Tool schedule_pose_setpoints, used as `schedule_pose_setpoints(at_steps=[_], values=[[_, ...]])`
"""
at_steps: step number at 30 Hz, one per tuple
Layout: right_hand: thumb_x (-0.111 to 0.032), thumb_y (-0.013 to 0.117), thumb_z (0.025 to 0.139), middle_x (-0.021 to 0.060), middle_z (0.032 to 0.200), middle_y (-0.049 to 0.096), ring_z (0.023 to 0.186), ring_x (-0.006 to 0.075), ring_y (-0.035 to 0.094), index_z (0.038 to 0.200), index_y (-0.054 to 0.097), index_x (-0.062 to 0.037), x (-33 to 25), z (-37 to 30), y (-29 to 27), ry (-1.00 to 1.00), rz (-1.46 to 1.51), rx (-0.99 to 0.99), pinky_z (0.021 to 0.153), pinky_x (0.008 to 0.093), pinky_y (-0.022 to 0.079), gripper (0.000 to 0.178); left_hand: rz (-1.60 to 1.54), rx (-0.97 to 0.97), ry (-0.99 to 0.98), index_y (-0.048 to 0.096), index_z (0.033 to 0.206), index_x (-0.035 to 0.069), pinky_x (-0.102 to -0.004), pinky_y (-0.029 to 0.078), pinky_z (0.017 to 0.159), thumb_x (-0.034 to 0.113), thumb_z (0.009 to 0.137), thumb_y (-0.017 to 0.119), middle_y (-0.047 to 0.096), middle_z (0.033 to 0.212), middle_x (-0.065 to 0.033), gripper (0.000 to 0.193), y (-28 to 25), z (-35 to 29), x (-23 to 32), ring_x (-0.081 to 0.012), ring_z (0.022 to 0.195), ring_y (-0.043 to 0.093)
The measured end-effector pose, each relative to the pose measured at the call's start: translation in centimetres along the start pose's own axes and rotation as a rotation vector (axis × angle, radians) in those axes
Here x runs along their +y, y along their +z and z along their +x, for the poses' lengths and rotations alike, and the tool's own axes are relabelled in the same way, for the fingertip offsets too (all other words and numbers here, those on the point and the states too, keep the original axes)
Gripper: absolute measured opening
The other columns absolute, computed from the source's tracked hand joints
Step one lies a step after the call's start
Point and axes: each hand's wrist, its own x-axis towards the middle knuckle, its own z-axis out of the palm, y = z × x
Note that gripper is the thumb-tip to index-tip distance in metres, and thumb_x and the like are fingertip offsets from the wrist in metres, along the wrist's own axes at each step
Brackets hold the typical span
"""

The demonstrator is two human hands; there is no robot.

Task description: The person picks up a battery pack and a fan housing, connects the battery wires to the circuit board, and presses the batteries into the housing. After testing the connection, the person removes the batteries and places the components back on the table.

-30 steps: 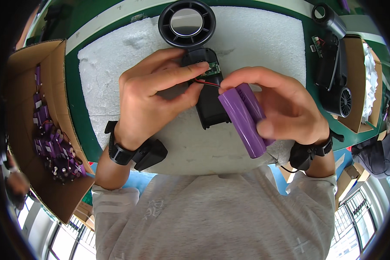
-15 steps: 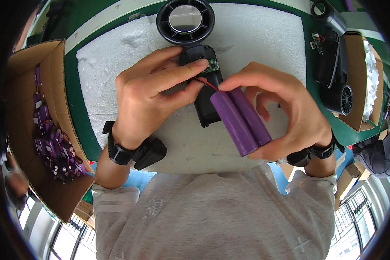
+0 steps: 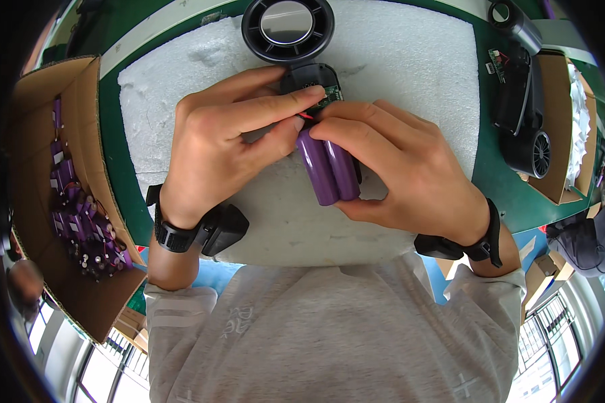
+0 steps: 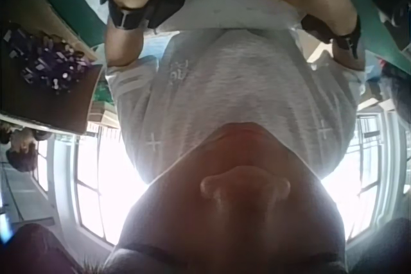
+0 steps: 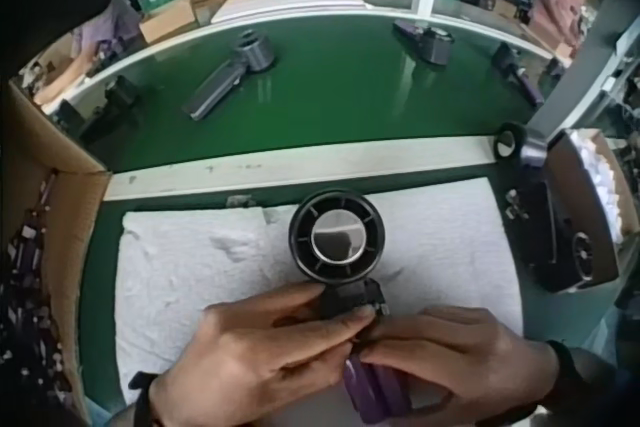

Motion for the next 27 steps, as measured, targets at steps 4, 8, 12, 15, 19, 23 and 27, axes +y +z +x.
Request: schedule_pose_setpoints(at_steps=[4, 8, 12, 15, 19, 23, 27], values=[[-0.008, 0.084, 0.046, 0.0137, 0.118, 0.058, 0.086, 0.0286, 0.062, 0.114, 0.062, -0.0028, -0.8, -0.1, -0.3, -0.023, -0.118, -0.011, 0.071, 0.0375, 0.054, 0.071, 0.010, 0.015, 0.012, 0.075, 0.101, 0.010, -0.0252, 0.054, 0.061, -0.003, 0.069, 0.071, 0.070, 0.096, -0.0161, 0.035, 0.1, 0.0, 0.1, -0.0194, 0.069, 0.070], [-0.006, 0.084, 0.047, 0.0159, 0.123, 0.056, 0.095, 0.0301, 0.061, 0.110, 0.064, 0.0006, -1.0, -0.6, -0.4, 0.006, -0.118, -0.026, 0.076, 0.0373, 0.054, 0.066, 0.007, 0.026, 0.004, 0.075, 0.101, 0.010, -0.0255, 0.054, 0.060, -0.003, 0.069, 0.072, 0.070, 0.095, -0.0165, 0.035, 0.1, 0.0, 0.3, -0.0196, 0.069, 0.070], [-0.003, 0.084, 0.049, 0.0181, 0.124, 0.056, 0.099, 0.0315, 0.062, 0.105, 0.066, 0.0031, -1.3, -0.9, -0.1, 0.015, -0.102, 0.001, 0.079, 0.0377, 0.054, 0.060, 0.009, 0.021, 0.003, 0.075, 0.101, 0.010, -0.0258, 0.055, 0.061, -0.003, 0.068, 0.072, 0.070, 0.096, -0.0168, 0.035, 0.1, 0.1, 0.1, -0.0194, 0.069, 0.070], [-0.002, 0.082, 0.048, 0.0190, 0.123, 0.056, 0.096, 0.0319, 0.062, 0.103, 0.067, 0.0036, -1.4, -0.9, 0.1, -0.002, -0.121, 0.031, 0.077, 0.0375, 0.055, 0.058, 0.004, 0.027, -0.014, 0.075, 0.101, 0.010, -0.0255, 0.055, 0.061, -0.004, 0.068, 0.072, 0.070, 0.095, -0.0163, 0.036, 0.3, 0.1, 0.2, -0.0192, 0.069, 0.070], [-0.001, 0.079, 0.047, 0.0200, 0.123, 0.055, 0.090, 0.0315, 0.063, 0.102, 0.067, 0.0031, -1.4, -0.9, 0.3, -0.023, -0.149, 0.068, 0.070, 0.0364, 0.056, 0.056, 0.013, 0.061, -0.010, 0.075, 0.101, 0.011, -0.0247, 0.054, 0.061, -0.004, 0.068, 0.073, 0.071, 0.095, -0.0153, 0.036, 0.8, -0.1, 0.1, -0.0193, 0.071, 0.070], [-0.001, 0.079, 0.049, 0.0209, 0.124, 0.055, 0.090, 0.0312, 0.063, 0.098, 0.067, 0.0020, -1.5, -1.0, 0.5, -0.013, -0.146, 0.092, 0.070, 0.0362, 0.056, 0.050, -0.006, 0.075, -0.016, 0.075, 0.101, 0.010, -0.0244, 0.055, 0.062, -0.004, 0.069, 0.072, 0.071, 0.094, -0.0139, 0.035, 0.8, -0.1, 0.1, -0.0197, 0.073, 0.071], [0.000, 0.080, 0.051, 0.0210, 0.124, 0.055, 0.089, 0.0303, 0.063, 0.093, 0.066, 0.0000, -1.4, -1.0, 0.8, -0.001, -0.138, 0.115, 0.070, 0.0353, 0.056, 0.044, -0.049, 0.038, -0.059, 0.075, 0.102, 0.010, -0.0253, 0.056, 0.065, -0.002, 0.068, 0.076, 0.072, 0.095, -0.0121, 0.036, 0.5, -0.3, -0.2, -0.0201, 0.076, 0.071]])
